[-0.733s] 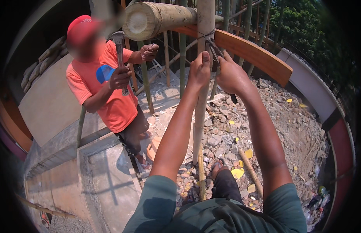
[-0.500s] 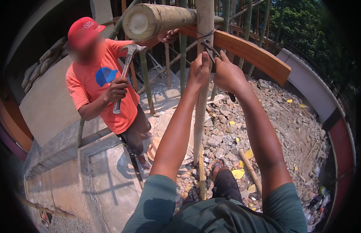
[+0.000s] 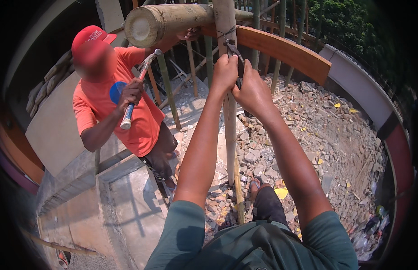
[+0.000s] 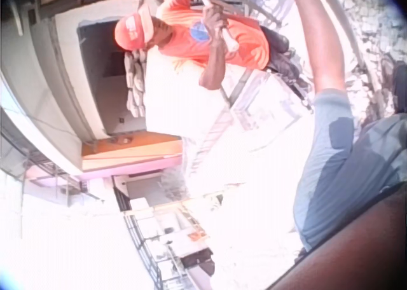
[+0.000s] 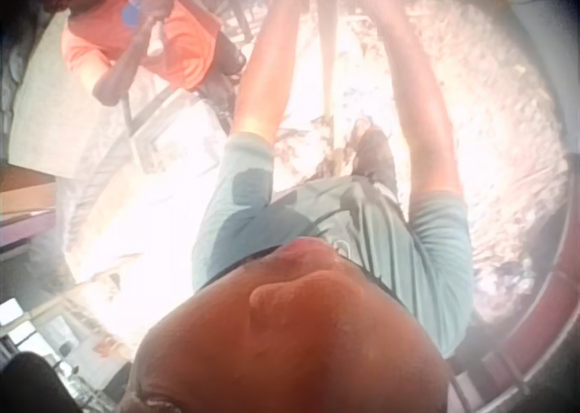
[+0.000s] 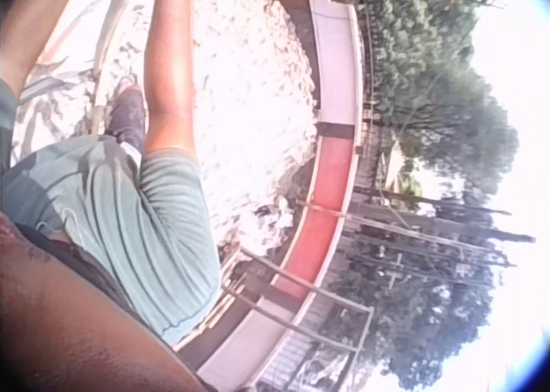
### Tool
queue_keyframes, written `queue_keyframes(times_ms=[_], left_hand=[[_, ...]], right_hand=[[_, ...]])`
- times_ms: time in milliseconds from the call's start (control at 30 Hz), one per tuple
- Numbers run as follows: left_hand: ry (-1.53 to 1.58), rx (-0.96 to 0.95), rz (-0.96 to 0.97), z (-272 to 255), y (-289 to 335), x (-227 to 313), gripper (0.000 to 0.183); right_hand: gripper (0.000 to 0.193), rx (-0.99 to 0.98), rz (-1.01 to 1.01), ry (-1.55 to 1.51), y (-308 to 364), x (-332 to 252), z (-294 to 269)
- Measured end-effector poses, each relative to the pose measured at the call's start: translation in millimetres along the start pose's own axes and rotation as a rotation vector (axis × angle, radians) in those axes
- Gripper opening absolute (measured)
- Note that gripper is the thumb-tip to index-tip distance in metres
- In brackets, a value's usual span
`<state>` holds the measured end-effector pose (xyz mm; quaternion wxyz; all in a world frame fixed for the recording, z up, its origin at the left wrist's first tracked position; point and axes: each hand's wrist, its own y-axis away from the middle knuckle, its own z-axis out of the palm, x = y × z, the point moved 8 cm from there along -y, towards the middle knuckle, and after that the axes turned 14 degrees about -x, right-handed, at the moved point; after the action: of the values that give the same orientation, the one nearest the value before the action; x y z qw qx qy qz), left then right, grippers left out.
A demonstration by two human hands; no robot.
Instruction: The person carries a wooden plank and walks through a construction site. They then use wire and pliers to tie bamboo poles together, forming a scaffolding structure. Another worker assists by holding the bamboo poles in place.
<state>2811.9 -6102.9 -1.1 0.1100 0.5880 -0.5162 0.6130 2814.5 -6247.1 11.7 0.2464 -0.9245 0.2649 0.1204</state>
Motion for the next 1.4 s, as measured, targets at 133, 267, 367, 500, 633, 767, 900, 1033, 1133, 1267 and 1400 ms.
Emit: queue_keyframes(times_ms=[133, 267, 367, 500, 633, 767, 900, 1033, 1133, 1267, 1400], left_hand=[[-0.021, -0.015, -0.004, -2, 2, 2, 0.060], [-0.065, -0.024, -0.003, -1, 8, 17, 0.077], [-0.110, -0.013, 0.005, -2, 8, 22, 0.075], [-0.209, -0.046, 0.006, -5, 9, 26, 0.070], [-0.215, -0.079, -0.007, -12, 8, 26, 0.070], [-0.320, -0.081, 0.036, -13, 9, 41, 0.058], [-0.274, -0.031, -0.015, -13, 14, 46, 0.053], [-0.220, -0.034, -0.024, -14, 9, 38, 0.055], [-0.269, -0.027, -0.021, -15, 9, 38, 0.052], [-0.292, -0.005, 0.020, -15, -5, 26, 0.047], [-0.111, -0.061, 0.005, -17, -3, 34, 0.037]], right_hand=[[0.083, 0.018, 0.011, -0.009, 1, -3, -6], [0.077, -0.026, 0.013, 0.043, -7, -3, -25], [0.070, -0.056, 0.003, 0.120, -17, -2, -28], [0.060, -0.159, 0.040, 0.080, -26, -5, -35], [0.062, -0.254, 0.060, 0.037, -26, -10, -30], [0.069, -0.264, 0.021, -0.031, -20, -8, -29], [0.082, -0.236, 0.004, -0.087, -5, -9, -25], [0.067, -0.287, 0.131, -0.178, -13, -4, -24], [0.051, -0.429, 0.134, -0.258, -20, 2, -14], [0.035, -0.349, 0.039, -0.401, -30, 12, 2], [0.033, -0.386, 0.031, -0.561, -19, -1, -5]])
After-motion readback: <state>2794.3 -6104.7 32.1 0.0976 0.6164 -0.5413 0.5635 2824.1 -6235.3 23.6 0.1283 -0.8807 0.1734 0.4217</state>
